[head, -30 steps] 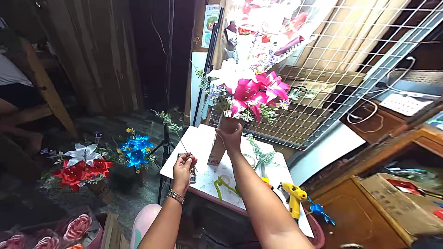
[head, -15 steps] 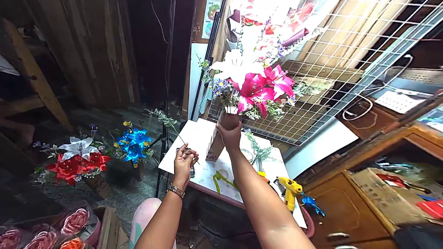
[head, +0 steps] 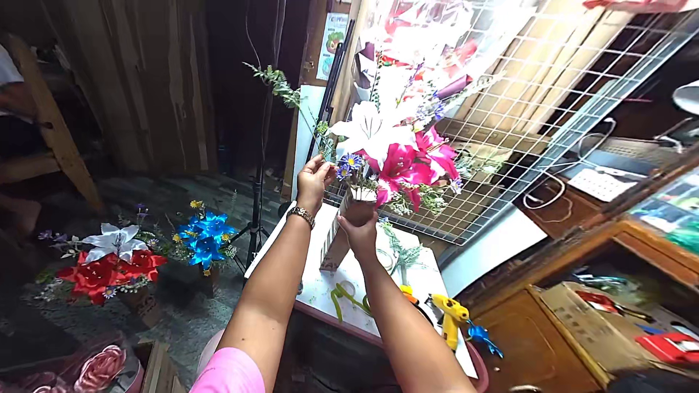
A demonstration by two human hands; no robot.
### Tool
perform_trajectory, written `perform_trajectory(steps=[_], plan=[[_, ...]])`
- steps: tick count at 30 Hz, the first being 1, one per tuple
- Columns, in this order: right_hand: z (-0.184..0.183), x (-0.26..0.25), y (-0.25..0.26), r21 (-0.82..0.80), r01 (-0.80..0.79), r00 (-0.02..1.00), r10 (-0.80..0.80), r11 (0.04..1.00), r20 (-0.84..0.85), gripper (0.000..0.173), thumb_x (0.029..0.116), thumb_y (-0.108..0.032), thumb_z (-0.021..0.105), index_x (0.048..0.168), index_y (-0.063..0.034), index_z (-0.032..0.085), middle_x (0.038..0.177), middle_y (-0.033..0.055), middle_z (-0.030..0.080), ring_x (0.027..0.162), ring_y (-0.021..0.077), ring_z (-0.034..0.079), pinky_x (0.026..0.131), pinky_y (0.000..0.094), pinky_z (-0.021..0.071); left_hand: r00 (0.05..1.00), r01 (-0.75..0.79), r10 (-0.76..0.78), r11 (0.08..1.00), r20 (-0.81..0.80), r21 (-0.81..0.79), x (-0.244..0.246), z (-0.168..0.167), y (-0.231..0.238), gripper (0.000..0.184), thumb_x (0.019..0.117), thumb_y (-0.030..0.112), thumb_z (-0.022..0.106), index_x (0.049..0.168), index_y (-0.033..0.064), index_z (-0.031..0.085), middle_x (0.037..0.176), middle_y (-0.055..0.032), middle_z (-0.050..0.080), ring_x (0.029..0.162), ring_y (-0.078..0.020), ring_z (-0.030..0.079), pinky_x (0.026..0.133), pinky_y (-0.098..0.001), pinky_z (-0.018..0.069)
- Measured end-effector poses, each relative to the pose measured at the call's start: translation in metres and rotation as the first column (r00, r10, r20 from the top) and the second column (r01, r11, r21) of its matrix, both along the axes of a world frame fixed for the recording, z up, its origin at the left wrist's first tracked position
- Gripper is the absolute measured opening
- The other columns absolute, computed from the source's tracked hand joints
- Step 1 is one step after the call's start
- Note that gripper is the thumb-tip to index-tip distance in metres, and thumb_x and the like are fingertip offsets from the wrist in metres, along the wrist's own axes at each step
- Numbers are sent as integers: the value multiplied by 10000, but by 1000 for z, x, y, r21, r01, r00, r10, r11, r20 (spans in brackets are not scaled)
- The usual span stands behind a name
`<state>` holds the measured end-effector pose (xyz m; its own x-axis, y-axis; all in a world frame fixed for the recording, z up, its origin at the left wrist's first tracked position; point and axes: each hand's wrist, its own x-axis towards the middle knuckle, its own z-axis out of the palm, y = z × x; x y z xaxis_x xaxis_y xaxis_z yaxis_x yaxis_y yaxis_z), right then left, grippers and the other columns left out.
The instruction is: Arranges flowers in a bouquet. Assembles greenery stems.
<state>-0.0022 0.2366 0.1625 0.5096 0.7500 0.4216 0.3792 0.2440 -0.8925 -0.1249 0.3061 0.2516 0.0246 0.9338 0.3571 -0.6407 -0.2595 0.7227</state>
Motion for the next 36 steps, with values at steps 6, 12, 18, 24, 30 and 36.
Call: perform_trajectory(steps=[6, 12, 18, 24, 30, 36], plan=[[2, -2, -3, -30, -16, 1000, 16, 999, -5, 992, 799, -126, 874, 1542, 38, 239, 1383, 292, 547, 1285, 352, 571, 1088, 496, 458, 996, 30, -30, 1000, -87, 1, 21, 12, 2, 363, 1004, -77, 440, 1364, -92, 488, 1136, -172, 603, 931, -151, 614, 839, -327, 549], [0, -3, -4, -16, -25, 1000, 25, 1000, 15, 951, 805, -141, 864, 1526, 37, 269, 1375, 282, 557, 1274, 343, 580, 1082, 491, 466, 997, 40, -37, 998, -65, 45, 26, 7, 0, 181, 1004, -38, 519, 1185, -46, 531, 946, -65, 623, 822, -87, 631, 768, -281, 569], [-1, -4, -1, -1, -31, 999, 31, 1000, 15, 956, 794, -137, 870, 1520, 42, 274, 1369, 274, 561, 1265, 322, 588, 1080, 473, 473, 995, 35, -29, 997, -93, 71, 27, -5, 3, 73, 1002, -23, 543, 1049, -20, 598, 848, -33, 651, 750, -82, 642, 717, -284, 573], [0, -4, -2, -16, -9, 1000, 9, 1000, 21, 984, 802, -144, 870, 1531, 62, 242, 1377, 291, 550, 1278, 337, 577, 1090, 471, 462, 994, 78, -76, 996, -79, 30, 25, -7, 2, 135, 1004, -34, 550, 1127, -53, 602, 892, -62, 686, 772, -103, 681, 720, -284, 597], [0, -4, -3, -30, -35, 999, 35, 999, -15, 980, 819, -142, 859, 1551, 19, 227, 1410, 283, 527, 1300, 351, 555, 1089, 501, 449, 994, 63, -58, 997, -88, 46, 27, -7, 3, 112, 989, -38, 575, 1092, -54, 615, 857, -57, 686, 739, -95, 675, 704, -273, 596], [-1, -2, 3, 5, -29, 1000, 29, 1000, -4, 931, 790, -103, 862, 1500, 51, 280, 1327, 276, 575, 1230, 313, 601, 1053, 461, 484, 990, 46, -40, 998, -136, 48, 27, -9, 5, 183, 994, -44, 558, 1161, -100, 607, 918, -91, 700, 782, -89, 677, 744, -268, 588]])
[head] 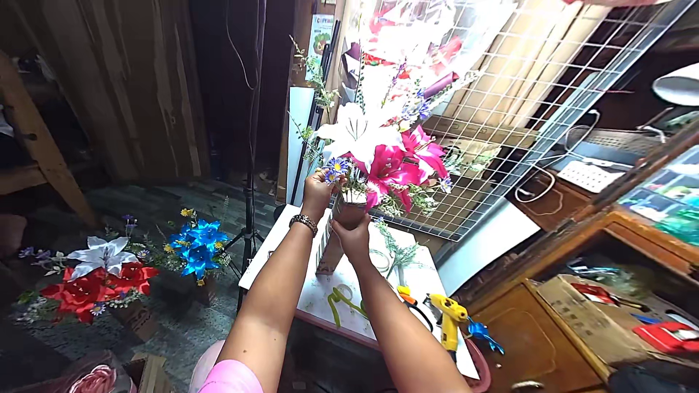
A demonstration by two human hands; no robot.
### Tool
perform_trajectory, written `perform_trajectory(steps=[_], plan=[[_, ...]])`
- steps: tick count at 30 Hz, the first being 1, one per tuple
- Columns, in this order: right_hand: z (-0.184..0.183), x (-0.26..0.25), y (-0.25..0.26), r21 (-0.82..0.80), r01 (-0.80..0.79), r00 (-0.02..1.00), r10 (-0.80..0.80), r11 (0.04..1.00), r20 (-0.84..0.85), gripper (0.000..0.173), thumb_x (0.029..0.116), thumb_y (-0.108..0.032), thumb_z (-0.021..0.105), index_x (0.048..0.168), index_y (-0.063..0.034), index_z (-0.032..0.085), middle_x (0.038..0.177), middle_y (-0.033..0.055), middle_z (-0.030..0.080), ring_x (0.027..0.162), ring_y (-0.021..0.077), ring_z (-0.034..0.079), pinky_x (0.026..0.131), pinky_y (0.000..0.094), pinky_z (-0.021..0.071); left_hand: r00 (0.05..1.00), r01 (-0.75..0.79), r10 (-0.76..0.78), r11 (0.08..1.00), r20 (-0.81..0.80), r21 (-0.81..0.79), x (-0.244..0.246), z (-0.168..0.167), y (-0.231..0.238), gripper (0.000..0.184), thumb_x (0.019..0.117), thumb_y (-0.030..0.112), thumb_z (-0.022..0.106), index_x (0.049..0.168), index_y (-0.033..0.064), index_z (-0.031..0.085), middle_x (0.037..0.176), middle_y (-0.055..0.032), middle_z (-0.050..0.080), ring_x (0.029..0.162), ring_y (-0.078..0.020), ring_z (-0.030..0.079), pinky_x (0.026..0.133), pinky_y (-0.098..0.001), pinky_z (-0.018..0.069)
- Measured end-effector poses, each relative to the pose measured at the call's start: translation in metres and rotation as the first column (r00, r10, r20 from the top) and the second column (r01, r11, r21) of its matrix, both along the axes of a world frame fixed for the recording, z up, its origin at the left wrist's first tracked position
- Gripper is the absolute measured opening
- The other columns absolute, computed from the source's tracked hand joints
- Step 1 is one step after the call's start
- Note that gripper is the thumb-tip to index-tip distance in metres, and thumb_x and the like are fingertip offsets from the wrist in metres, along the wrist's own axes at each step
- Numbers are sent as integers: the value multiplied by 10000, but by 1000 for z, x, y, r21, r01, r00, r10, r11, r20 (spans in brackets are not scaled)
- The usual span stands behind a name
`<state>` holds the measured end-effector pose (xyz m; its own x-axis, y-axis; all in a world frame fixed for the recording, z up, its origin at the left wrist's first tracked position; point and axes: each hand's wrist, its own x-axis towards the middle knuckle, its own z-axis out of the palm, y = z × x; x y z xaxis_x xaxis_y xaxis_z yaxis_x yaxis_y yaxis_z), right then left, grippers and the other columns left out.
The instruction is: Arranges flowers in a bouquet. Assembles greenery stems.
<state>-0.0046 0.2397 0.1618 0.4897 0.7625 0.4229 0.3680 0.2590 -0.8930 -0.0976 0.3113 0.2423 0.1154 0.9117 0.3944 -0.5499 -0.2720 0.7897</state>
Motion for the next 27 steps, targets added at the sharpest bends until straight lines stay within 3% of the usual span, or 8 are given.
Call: perform_trajectory(steps=[6, 10, 16, 18, 21, 25, 27], plan=[[3, -2, 1, 0, -1, 1000, 1, 1000, -14, 928, 775, -111, 866, 1485, 78, 300, 1338, 287, 569, 1237, 294, 601, 1060, 417, 487, 965, -88, 122, 984, -232, 152, -18, -5, -23, 227, 1010, 100, 603, 1208, 4, 659, 1029, -79, 690, 872, -98, 634, 827, -321, 539], [3, -4, 1, -7, 11, 1000, -11, 1000, -2, 908, 775, -115, 866, 1470, 98, 322, 1320, 287, 585, 1227, 293, 611, 1056, 410, 493, 906, -165, 239, 959, -349, 230, -21, -19, -17, 233, 1025, 239, 614, 1136, 49, 690, 980, -112, 684, 828, -179, 620, 736, -399, 514], [5, -4, -2, -32, 12, 1000, -12, 999, -4, 922, 784, -121, 863, 1485, 91, 303, 1327, 289, 580, 1235, 296, 604, 1062, 417, 485, 933, -132, 191, 970, -306, 203, -17, -23, -14, 210, 996, 176, 617, 1149, 50, 685, 958, -84, 678, 797, -143, 611, 723, -363, 517], [6, -3, -3, -53, 10, 1000, -10, 999, 6, 942, 790, -124, 860, 1500, 95, 281, 1358, 304, 558, 1268, 312, 582, 1087, 426, 465, 938, -119, 173, 975, -299, 189, -16, -22, -16, 177, 1000, 183, 614, 1105, 53, 674, 893, -66, 663, 726, -122, 596, 671, -336, 514], [9, -5, -5, -74, 15, 1000, -14, 997, 8, 935, 799, -128, 860, 1500, 86, 281, 1372, 309, 545, 1276, 325, 576, 1089, 435, 459, 943, -108, 159, 977, -292, 183, -14, -25, -15, 202, 1012, 194, 593, 1146, 67, 674, 864, -61, 649, 667, -114, 570, 620, -312, 499], [9, -6, -6, -58, 18, 1000, -18, 998, 7, 906, 797, -125, 856, 1484, 85, 305, 1349, 302, 559, 1259, 327, 584, 1080, 440, 467, 935, -111, 159, 980, -317, 166, -13, -31, -15, 207, 1015, 200, 590, 1150, 73, 683, 880, -72, 652, 701, -128, 574, 653, -336, 499], [9, -6, -7, -47, 21, 1000, -21, 999, 9, 912, 797, -113, 858, 1486, 92, 297, 1337, 307, 563, 1251, 336, 587, 1076, 447, 468, 944, -88, 136, 982, -300, 167, -13, -33, -16, 219, 1024, 220, 594, 1174, 85, 679, 930, -59, 672, 744, -117, 608, 706, -334, 539]])
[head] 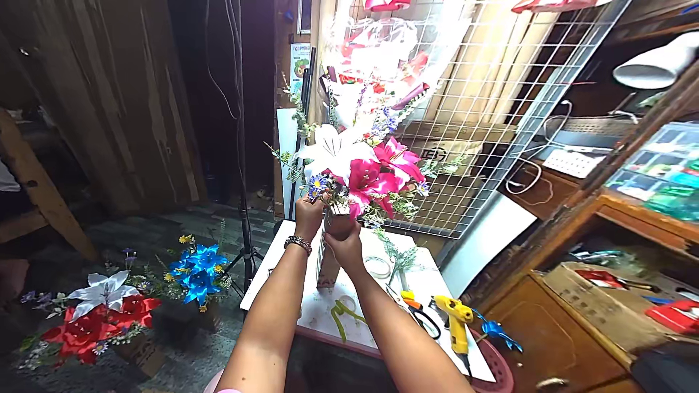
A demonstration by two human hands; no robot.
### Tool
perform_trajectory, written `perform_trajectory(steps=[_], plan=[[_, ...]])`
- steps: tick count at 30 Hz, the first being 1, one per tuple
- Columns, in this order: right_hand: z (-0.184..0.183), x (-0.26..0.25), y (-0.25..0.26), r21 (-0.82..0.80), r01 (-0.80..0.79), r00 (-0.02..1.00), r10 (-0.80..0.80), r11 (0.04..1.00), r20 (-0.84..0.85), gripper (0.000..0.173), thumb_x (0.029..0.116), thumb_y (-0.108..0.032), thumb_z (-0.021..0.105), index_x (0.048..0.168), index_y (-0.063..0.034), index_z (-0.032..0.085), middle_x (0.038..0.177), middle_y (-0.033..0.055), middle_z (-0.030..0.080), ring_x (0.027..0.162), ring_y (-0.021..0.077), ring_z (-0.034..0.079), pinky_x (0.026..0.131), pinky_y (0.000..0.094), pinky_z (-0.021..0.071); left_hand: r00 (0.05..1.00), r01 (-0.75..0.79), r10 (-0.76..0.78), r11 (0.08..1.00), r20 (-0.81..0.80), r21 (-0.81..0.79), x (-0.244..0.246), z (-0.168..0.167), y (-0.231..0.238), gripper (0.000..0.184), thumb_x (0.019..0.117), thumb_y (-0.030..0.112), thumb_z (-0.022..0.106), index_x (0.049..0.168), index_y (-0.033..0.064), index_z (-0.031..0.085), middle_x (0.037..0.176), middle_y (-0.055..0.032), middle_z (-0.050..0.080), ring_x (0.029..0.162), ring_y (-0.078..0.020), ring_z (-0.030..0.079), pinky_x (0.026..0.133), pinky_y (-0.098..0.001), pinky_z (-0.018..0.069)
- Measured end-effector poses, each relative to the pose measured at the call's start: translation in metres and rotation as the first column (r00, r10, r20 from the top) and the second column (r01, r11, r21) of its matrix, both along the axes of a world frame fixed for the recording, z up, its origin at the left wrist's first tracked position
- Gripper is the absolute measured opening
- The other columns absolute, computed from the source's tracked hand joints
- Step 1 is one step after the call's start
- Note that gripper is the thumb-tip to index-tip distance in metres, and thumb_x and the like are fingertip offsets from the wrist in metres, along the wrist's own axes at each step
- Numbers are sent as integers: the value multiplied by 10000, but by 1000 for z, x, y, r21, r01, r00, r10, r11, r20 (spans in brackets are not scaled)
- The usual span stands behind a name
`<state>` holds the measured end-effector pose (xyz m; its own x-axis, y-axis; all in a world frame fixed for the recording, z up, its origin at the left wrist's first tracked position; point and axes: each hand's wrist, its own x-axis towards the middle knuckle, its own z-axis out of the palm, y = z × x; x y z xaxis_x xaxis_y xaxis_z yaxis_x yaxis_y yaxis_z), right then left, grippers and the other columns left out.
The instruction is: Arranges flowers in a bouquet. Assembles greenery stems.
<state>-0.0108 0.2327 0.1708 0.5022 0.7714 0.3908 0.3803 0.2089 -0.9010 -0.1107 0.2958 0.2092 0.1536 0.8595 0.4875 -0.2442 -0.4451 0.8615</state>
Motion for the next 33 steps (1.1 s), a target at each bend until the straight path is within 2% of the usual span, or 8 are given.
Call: perform_trajectory(steps=[7, 13, 17, 20, 24, 26, 29, 33], plan=[[1, 1, 0, -34, 1, 1000, -1, 999, -11, 899, 805, -117, 857, 1491, 59, 305, 1329, 298, 572, 1241, 347, 593, 1064, 473, 475, 999, 27, -27, 1000, 20, 9, 4, 7, 0, 218, 1029, 161, 598, 1175, 13, 662, 1010, -85, 684, 865, -115, 645, 851, -357, 556], [1, 2, 2, -35, -8, 1000, 7, 999, -23, 908, 798, -116, 860, 1497, 49, 305, 1331, 298, 570, 1240, 353, 592, 1061, 485, 474, 1000, 23, -23, 1000, 14, -9, 7, 9, 7, 199, 1016, 135, 605, 1147, 1, 673, 1037, -82, 690, 897, -100, 644, 879, -340, 544], [1, 1, 1, -35, 2, 1000, -2, 999, -3, 900, 801, -119, 857, 1495, 54, 311, 1339, 295, 568, 1252, 351, 585, 1072, 476, 465, 1000, 8, -8, 1000, -27, 6, 5, 4, 4, 178, 1000, 97, 622, 1137, 9, 693, 1016, -65, 698, 869, -77, 625, 831, -304, 523], [1, 2, 0, -28, -5, 1000, 5, 1000, -7, 903, 808, -118, 853, 1501, 52, 299, 1348, 302, 560, 1257, 353, 582, 1074, 482, 463, 999, 41, -42, 999, -25, -12, 5, 6, 4, 197, 995, 73, 622, 1161, -13, 684, 1044, -74, 703, 895, -66, 630, 857, -290, 525], [-2, 6, 2, -6, -21, 999, 21, 1000, -32, 908, 794, -108, 857, 1494, 46, 300, 1328, 298, 568, 1241, 348, 590, 1058, 487, 476, 997, 80, -79, 993, 6, -88, 4, 12, 5, 179, 993, 104, 648, 1138, 5, 686, 988, -33, 713, 811, -30, 631, 785, -235, 535], [-2, 5, 2, -1, -18, 999, 18, 1000, -42, 888, 781, -102, 865, 1470, 48, 326, 1306, 294, 579, 1221, 344, 600, 1044, 486, 486, 995, 82, -76, 991, 59, -105, 5, 13, 5, 182, 993, 109, 645, 1135, -4, 654, 970, -44, 695, 824, -59, 656, 820, -271, 564], [-1, 3, 2, -21, -19, 998, 17, 1000, -54, 897, 789, -105, 865, 1480, 46, 315, 1315, 294, 573, 1227, 348, 595, 1049, 486, 480, 989, 58, -38, 988, 140, -140, 7, 19, 3, 291, 1000, 129, 648, 1265, 10, 626, 1057, -71, 709, 863, -89, 683, 798, -286, 582], [-1, 2, 2, -10, -24, 998, 24, 1000, -53, 881, 786, -86, 862, 1473, 38, 325, 1304, 284, 583, 1213, 342, 605, 1037, 485, 490, 966, -3, 35, 992, 257, -125, 18, 22, 18, 187, 978, -20, 600, 1154, -74, 630, 960, -111, 719, 814, -117, 704, 740, -300, 607]])
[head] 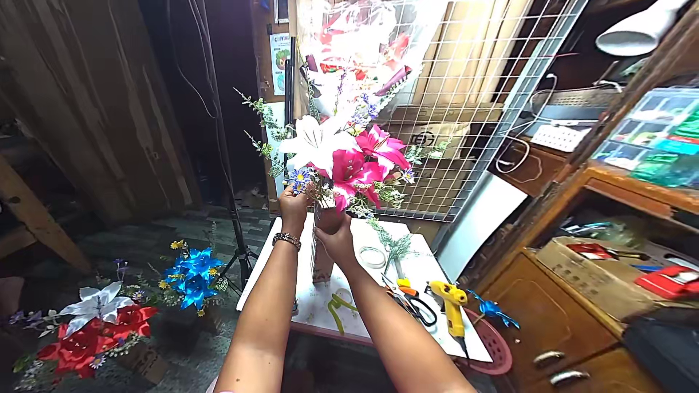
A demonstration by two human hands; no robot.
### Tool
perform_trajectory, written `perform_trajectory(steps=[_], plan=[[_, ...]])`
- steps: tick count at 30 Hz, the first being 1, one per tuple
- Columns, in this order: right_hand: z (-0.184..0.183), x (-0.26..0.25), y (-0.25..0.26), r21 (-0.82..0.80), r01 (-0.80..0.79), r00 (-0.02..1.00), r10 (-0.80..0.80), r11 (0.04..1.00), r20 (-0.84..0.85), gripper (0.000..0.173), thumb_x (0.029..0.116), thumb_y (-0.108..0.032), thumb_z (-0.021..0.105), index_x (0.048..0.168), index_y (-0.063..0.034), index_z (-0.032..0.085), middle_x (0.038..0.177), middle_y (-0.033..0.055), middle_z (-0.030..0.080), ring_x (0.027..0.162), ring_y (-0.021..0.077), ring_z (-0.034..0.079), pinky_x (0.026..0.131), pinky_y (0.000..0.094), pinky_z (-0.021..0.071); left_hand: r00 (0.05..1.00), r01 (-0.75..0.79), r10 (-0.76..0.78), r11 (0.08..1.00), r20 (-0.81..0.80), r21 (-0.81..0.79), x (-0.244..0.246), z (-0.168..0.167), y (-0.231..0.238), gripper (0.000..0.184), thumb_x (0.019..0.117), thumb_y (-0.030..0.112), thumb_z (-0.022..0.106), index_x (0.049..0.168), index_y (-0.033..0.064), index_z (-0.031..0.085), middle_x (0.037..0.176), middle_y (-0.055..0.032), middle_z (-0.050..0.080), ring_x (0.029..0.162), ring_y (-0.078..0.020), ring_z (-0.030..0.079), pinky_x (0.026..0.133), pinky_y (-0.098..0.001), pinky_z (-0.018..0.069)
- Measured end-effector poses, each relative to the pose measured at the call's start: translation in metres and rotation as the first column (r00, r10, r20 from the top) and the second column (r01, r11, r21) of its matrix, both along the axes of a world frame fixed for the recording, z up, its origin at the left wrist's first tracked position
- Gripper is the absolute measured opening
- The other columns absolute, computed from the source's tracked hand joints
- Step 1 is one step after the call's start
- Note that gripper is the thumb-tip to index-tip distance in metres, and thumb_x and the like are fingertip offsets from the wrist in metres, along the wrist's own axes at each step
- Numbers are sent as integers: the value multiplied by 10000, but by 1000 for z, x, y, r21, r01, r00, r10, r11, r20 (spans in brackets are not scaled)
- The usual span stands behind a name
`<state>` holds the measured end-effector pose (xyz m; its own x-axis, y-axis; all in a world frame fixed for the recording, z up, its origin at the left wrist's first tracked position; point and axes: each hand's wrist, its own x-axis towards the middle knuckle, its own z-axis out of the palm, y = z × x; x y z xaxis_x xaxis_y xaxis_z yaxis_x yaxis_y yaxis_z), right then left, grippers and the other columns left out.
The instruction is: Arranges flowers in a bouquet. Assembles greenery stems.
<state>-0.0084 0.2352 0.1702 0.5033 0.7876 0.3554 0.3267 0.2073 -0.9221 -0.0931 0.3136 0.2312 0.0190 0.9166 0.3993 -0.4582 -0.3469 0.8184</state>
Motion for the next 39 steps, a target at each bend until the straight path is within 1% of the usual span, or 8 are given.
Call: perform_trajectory(steps=[5, 11, 22, 28, 32, 34, 37, 39], plan=[[1, -2, -1, -6, 8, 1000, -8, 1000, 6, 895, 785, -95, 863, 1480, 47, 317, 1326, 297, 566, 1234, 356, 589, 1049, 490, 479, 999, -28, 31, 995, -31, 93, 1, -1, 1, 134, 988, 21, 593, 1094, -50, 634, 920, -59, 716, 795, -72, 693, 747, -273, 601], [2, -4, -1, -39, 16, 1000, -15, 999, 13, 912, 803, -89, 862, 1494, 43, 281, 1365, 305, 535, 1264, 371, 569, 1070, 494, 463, 988, -23, 40, 994, -148, 111, -3, -3, 9, 208, 992, 36, 609, 1159, -87, 628, 974, -101, 703, 837, -66, 665, 813, -275, 572], [-1, -3, -1, -7, 2, 1000, -2, 1000, -1, 943, 801, -87, 856, 1509, 73, 253, 1431, 334, 475, 1315, 383, 527, 1099, 488, 438, 994, -18, 37, 984, -101, 178, 0, -10, 6, 174, 938, -9, 619, 1082, -99, 658, 987, -88, 723, 896, -47, 666, 870, -256, 551], [-1, -3, -1, -20, 3, 1000, -3, 1000, 2, 928, 805, -87, 851, 1504, 59, 258, 1423, 333, 475, 1295, 395, 537, 1077, 517, 449, 990, -73, 100, 967, -103, 244, 2, -15, 4, 108, 928, -10, 612, 987, -57, 690, 914, -37, 720, 867, -11, 655, 856, -232, 542], [-2, 0, 1, -8, -2, 1000, 2, 1000, 10, 940, 798, -101, 855, 1504, 62, 256, 1420, 329, 479, 1297, 397, 535, 1081, 517, 447, 980, -78, 115, 973, -165, 216, 0, -12, 4, 80, 938, 0, 626, 953, -36, 696, 865, -15, 710, 802, 8, 635, 800, -214, 534], [-2, 1, 1, 1, -2, 1000, 2, 1000, 7, 930, 791, -92, 858, 1495, 58, 269, 1411, 326, 487, 1295, 392, 537, 1083, 509, 449, 970, -64, 106, 980, -219, 190, -3, -9, 6, 72, 937, 21, 641, 951, -21, 697, 824, -8, 686, 730, 1, 598, 717, -215, 510], [-1, 0, 1, -13, -5, 1000, 5, 1000, 9, 937, 796, -103, 862, 1501, 63, 268, 1422, 334, 475, 1295, 400, 537, 1081, 513, 453, 980, -15, 47, 987, -194, 160, -10, -3, 7, 168, 965, 26, 610, 1081, -71, 683, 959, -79, 723, 853, -51, 659, 832, -262, 554], [0, -1, 2, -19, -7, 1000, 7, 1000, 9, 941, 796, -109, 862, 1505, 67, 269, 1419, 338, 476, 1287, 397, 545, 1074, 507, 461, 987, -42, 66, 985, -143, 167, -12, 5, 7, 206, 1001, 71, 599, 1140, -67, 662, 947, -62, 733, 769, -42, 652, 743, -246, 559]])
